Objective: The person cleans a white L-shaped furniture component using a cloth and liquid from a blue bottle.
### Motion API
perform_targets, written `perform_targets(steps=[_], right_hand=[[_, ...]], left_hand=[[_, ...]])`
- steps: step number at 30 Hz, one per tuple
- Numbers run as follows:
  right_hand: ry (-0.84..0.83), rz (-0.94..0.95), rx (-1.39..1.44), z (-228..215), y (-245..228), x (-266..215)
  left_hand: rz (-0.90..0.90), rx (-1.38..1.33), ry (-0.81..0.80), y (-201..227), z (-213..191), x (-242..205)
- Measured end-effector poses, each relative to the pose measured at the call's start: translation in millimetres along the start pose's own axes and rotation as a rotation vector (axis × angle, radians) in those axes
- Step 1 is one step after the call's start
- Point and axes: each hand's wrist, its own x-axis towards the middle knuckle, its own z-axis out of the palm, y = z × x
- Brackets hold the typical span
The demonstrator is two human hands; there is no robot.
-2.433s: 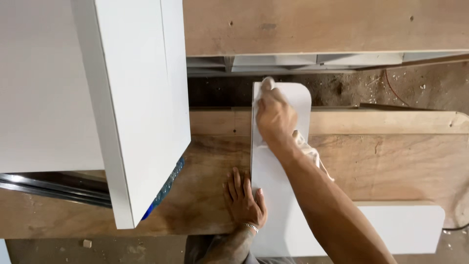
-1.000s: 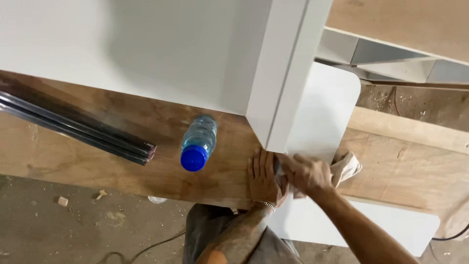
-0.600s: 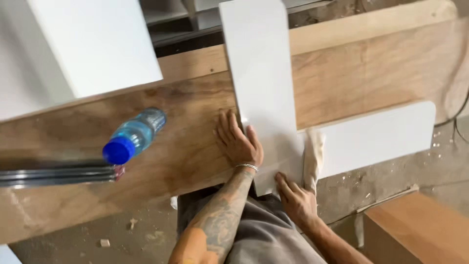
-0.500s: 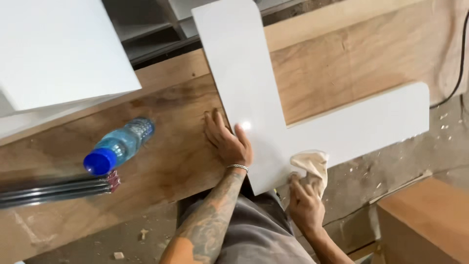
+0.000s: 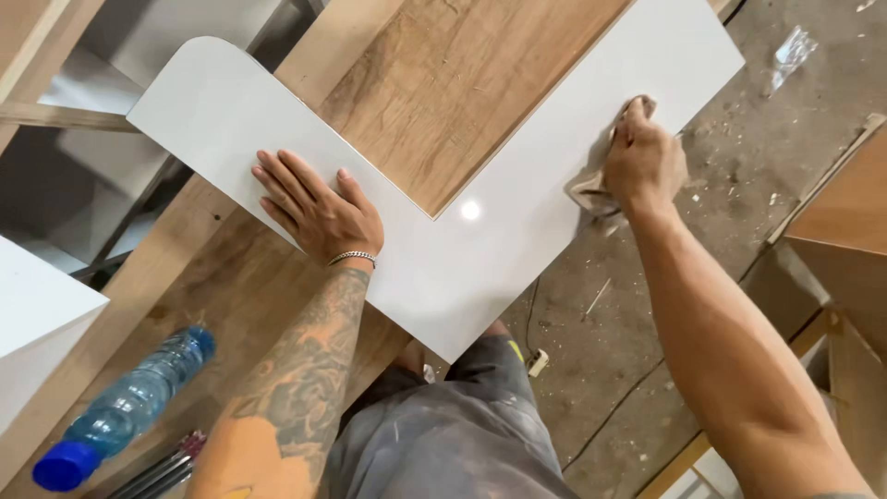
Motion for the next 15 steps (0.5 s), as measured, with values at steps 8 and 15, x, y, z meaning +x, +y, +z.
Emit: perform_targets(steps=[8,15], right_hand=[[0.088,-0.623,0.358,-21,-131,-144],[-0.061,-0.542,0.384,-25,-125,-123]], left_hand=[[-0.003,-0.006,0.065,0,9,1],[0.017,-0.021,0.075,0,7,2]])
